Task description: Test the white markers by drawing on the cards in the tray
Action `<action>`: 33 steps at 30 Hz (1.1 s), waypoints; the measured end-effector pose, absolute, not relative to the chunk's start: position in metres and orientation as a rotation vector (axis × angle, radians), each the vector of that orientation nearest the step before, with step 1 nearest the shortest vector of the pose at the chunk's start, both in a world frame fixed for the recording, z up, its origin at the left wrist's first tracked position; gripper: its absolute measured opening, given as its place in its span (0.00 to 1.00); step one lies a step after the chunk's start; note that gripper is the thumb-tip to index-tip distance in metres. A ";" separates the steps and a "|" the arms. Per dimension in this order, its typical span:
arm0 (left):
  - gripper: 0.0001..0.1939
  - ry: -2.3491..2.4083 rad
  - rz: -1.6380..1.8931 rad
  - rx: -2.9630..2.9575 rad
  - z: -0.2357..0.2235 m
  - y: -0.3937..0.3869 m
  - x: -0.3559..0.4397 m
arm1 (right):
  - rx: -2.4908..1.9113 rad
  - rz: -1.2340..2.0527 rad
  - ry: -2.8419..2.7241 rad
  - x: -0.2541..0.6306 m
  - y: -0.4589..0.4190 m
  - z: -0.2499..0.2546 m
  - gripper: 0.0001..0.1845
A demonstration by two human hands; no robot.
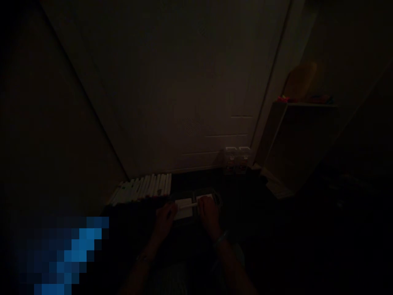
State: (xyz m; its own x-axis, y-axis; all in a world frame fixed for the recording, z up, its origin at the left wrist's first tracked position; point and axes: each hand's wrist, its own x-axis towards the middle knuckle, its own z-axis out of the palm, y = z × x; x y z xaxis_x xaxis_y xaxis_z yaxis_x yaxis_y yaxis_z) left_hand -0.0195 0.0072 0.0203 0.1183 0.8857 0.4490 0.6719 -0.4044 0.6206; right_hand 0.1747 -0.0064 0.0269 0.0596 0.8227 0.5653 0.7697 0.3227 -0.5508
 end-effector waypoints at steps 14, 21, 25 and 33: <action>0.18 1.542 1.066 2.161 0.024 0.004 -0.018 | -1.443 -0.097 -1.798 0.177 -0.011 0.033 0.16; 0.19 1.520 1.090 2.165 0.025 0.004 -0.018 | -1.439 -0.156 -1.813 0.177 -0.014 0.038 0.17; 0.20 1.507 1.097 2.147 0.027 0.004 -0.018 | -1.461 -0.169 -1.838 0.178 -0.013 0.036 0.17; 0.22 1.533 1.122 2.125 0.027 0.006 -0.021 | -1.428 -0.193 -1.890 0.176 -0.017 0.038 0.17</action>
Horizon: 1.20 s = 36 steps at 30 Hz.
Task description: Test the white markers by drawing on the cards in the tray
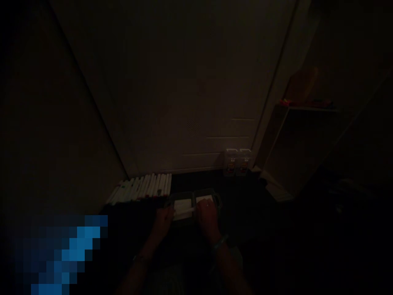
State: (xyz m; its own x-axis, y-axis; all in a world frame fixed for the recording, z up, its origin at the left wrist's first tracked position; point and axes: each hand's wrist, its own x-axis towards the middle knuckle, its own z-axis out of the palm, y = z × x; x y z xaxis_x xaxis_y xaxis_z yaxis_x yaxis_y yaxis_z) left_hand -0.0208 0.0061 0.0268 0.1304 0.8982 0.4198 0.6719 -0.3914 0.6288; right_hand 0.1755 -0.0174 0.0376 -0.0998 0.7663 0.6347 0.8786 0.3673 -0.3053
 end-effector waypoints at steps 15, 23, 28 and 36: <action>0.14 1.571 1.325 2.077 0.032 0.003 -0.021 | -1.515 -0.159 -1.890 0.174 -0.018 0.044 0.15; 0.14 1.566 1.301 2.033 0.038 0.001 -0.018 | -1.519 -0.140 -1.829 0.174 -0.017 0.042 0.14; 0.16 1.541 1.284 2.057 0.034 0.004 -0.020 | -1.512 -0.141 -1.804 0.175 -0.015 0.040 0.14; 0.18 1.505 1.218 2.081 0.028 0.008 -0.022 | -1.497 -0.157 -1.825 0.177 -0.015 0.039 0.15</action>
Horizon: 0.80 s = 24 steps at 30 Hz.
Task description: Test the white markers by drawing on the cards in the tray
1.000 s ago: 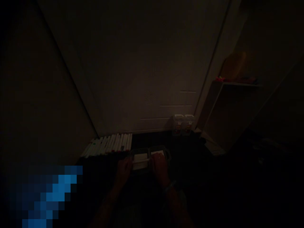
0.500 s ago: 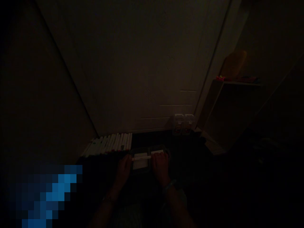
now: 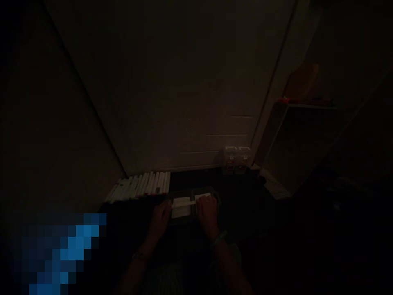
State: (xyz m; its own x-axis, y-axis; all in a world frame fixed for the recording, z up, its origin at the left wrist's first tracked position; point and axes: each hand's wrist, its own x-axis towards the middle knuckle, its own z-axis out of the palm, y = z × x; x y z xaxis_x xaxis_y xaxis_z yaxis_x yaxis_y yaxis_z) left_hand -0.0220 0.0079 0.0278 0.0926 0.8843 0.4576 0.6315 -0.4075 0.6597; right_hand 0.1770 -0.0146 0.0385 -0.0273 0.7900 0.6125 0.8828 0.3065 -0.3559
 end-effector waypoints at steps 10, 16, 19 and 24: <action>0.19 1.520 1.326 1.966 0.021 0.010 -0.027 | -1.407 -0.193 -1.870 0.176 -0.012 0.032 0.17; 0.20 1.547 1.326 1.905 0.025 0.009 -0.026 | -1.469 -0.204 -1.878 0.175 -0.017 0.037 0.16; 0.21 1.601 1.332 1.875 0.022 0.009 -0.026 | -1.479 -0.202 -1.869 0.174 -0.017 0.036 0.16; 0.19 1.565 1.315 1.913 0.024 0.008 -0.024 | -1.456 -0.216 -1.837 0.175 -0.014 0.031 0.16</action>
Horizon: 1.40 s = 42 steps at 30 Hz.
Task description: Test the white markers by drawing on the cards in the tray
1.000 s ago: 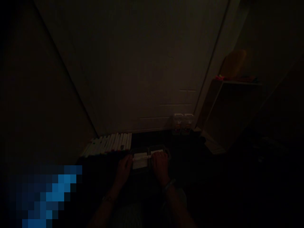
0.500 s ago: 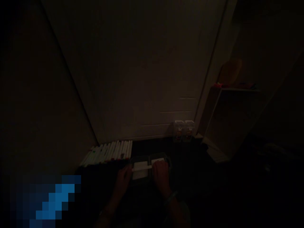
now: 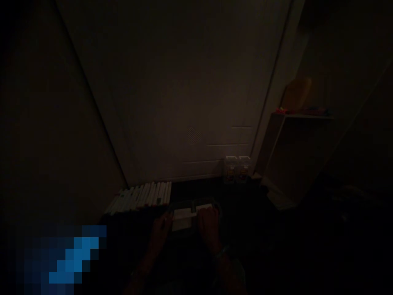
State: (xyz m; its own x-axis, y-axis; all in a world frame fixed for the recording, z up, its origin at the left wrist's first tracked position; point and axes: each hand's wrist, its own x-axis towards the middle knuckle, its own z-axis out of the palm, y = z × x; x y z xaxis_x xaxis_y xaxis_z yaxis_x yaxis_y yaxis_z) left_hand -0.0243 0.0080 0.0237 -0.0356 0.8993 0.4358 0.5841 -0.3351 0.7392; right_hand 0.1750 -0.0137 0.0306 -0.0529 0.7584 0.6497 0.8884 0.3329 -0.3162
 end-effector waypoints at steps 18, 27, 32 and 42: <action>0.21 1.565 1.317 1.900 0.022 0.010 -0.024 | -1.452 -0.180 -1.841 0.176 -0.013 0.030 0.16; 0.21 1.551 1.277 1.881 0.019 0.012 -0.025 | -1.453 -0.179 -1.864 0.177 -0.012 0.029 0.16; 0.22 1.522 1.267 1.876 0.014 0.014 -0.026 | -1.469 -0.158 -1.841 0.177 -0.013 0.030 0.16; 0.23 1.558 1.207 1.911 0.018 0.009 -0.024 | -1.468 -0.187 -1.824 0.177 -0.011 0.029 0.16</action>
State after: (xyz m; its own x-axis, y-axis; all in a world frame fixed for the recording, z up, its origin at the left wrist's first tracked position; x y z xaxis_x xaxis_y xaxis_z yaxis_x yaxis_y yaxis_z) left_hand -0.0237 0.0086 0.0184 0.0093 0.9293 0.3691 0.5900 -0.3031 0.7483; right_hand 0.1771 -0.0115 0.0285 -0.0373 0.7690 0.6381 0.8827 0.3247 -0.3396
